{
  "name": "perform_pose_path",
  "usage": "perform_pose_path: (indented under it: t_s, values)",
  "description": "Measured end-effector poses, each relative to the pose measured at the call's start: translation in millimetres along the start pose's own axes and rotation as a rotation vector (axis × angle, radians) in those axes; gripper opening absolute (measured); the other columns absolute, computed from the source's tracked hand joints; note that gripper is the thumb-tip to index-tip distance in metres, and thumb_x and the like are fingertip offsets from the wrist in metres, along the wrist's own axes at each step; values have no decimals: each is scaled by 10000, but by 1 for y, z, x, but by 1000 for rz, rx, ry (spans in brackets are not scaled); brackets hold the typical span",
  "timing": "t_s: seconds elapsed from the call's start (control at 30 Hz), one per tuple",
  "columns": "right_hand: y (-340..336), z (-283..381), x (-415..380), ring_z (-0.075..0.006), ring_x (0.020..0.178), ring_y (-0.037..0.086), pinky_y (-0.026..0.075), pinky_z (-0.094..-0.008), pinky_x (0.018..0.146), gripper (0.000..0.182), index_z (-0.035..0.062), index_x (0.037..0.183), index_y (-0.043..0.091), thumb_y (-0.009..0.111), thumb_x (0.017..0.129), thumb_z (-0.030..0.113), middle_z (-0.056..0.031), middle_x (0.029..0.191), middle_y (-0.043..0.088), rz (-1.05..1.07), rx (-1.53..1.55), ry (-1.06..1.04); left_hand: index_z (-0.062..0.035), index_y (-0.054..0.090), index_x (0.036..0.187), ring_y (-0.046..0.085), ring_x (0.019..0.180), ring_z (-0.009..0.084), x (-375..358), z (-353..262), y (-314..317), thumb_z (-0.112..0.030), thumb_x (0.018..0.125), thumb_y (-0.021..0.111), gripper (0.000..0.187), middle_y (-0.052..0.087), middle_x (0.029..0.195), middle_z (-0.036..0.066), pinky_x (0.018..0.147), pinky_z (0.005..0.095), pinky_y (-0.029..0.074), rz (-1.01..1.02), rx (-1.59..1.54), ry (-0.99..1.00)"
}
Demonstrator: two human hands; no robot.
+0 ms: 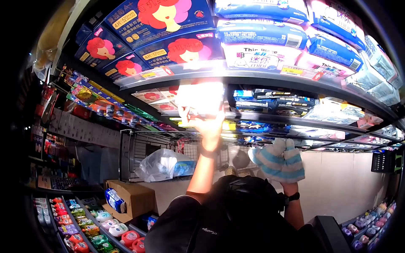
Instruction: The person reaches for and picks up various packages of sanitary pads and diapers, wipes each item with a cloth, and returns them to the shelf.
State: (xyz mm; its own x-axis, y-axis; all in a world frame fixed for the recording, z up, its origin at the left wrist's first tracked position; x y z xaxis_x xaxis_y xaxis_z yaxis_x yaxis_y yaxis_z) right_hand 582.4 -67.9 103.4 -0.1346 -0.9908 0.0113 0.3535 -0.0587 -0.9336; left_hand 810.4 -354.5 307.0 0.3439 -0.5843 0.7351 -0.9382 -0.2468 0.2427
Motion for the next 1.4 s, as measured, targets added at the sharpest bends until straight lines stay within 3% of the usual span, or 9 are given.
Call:
perform_pose_path:
  t_s: [0.23, 0.33, 0.43, 0.67, 1.0, 1.07, 1.13, 1.27, 1.4]
  values:
    - [-1, 9, -6, -326, 1325, 319, 240, -416, 1103, 614, 76, 1388, 354, 581, 877, 327, -151, 1422, 365, 29, 78, 67, 15, 601, 932, 616, 750, 185, -2, 5, 3, 0, 643, 778, 339, 629, 887, 99, 643, 316, 529, -91, -127, 156]
    - [2, 11, -6, -325, 1326, 315, 234, -413, 1104, 636, 64, 1394, 341, 598, 870, 317, -155, 1429, 354, 22, 170, 100, -6, 450, 1093, 581, 895, 229, -11, 16, -12, 16, 639, 757, 549, 548, 1056, 144, 765, 359, 503, 138, -66, 124]
    - [-8, 25, -2, -326, 1320, 322, 236, -414, 1103, 633, 53, 1382, 356, 610, 863, 313, -160, 1422, 365, 45, 331, 189, -5, 458, 1092, 580, 901, 233, -22, 33, -27, 6, 637, 760, 546, 553, 1057, 146, 774, 363, 497, 262, -55, 122]
    - [-6, 31, -3, -321, 1315, 337, 256, -404, 1094, 639, 45, 1379, 356, 614, 862, 319, -165, 1417, 373, 42, 388, 240, -2, 479, 1091, 577, 915, 241, -41, 48, -47, -17, 634, 768, 541, 563, 1061, 150, 794, 371, 483, 304, -75, 101]
    - [28, 16, 0, -339, 1282, 373, 299, -433, 1062, 610, 65, 1340, 415, 640, 836, 325, -170, 1369, 418, -159, 83, -57, 2, 508, 1089, 573, 935, 252, -46, 50, -59, -49, 629, 779, 536, 577, 1067, 157, 822, 382, 463, 328, -80, 86]
    - [6, 29, 1, -330, 1322, 323, 244, -421, 1102, 639, 67, 1388, 349, 603, 864, 330, -157, 1426, 361, -57, 99, 7, 2, 514, 1089, 572, 939, 254, -47, 51, -61, -56, 628, 781, 536, 580, 1068, 158, 828, 385, 459, 330, -76, 87]
    - [27, 18, -2, -339, 1290, 361, 290, -428, 1067, 655, 68, 1353, 401, 656, 824, 357, -170, 1377, 411, -151, 154, 4, 3, 520, 1088, 571, 943, 256, -48, 51, -64, -62, 627, 783, 536, 583, 1070, 159, 833, 387, 455, 335, -73, 85]
    - [-9, 42, 8, -330, 1293, 364, 282, -406, 1078, 657, 55, 1368, 374, 640, 843, 348, -159, 1394, 403, -73, 295, 104, 5, 532, 1088, 569, 951, 261, -51, 47, -73, -75, 625, 788, 535, 589, 1072, 162, 845, 392, 447, 330, -65, 76]
    - [-1, 36, 3, -329, 1305, 346, 276, -408, 1081, 662, 50, 1373, 363, 643, 841, 326, -160, 1411, 381, -115, 92, -10, 6, 543, 1087, 568, 959, 265, -55, 47, -79, -88, 623, 792, 535, 595, 1074, 164, 856, 396, 439, 337, -55, 71]
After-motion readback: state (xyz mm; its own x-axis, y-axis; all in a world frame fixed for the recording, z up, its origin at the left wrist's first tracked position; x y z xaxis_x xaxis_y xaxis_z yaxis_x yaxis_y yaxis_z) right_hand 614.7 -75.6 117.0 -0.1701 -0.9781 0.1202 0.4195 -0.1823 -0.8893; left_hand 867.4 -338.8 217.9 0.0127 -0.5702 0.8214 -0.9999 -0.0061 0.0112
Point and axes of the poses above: each hand's wrist, its own x-axis towards the middle knuckle, its own y-axis out of the palm, z = x × y, the point moved 1 cm from there along x, towards the middle knuckle
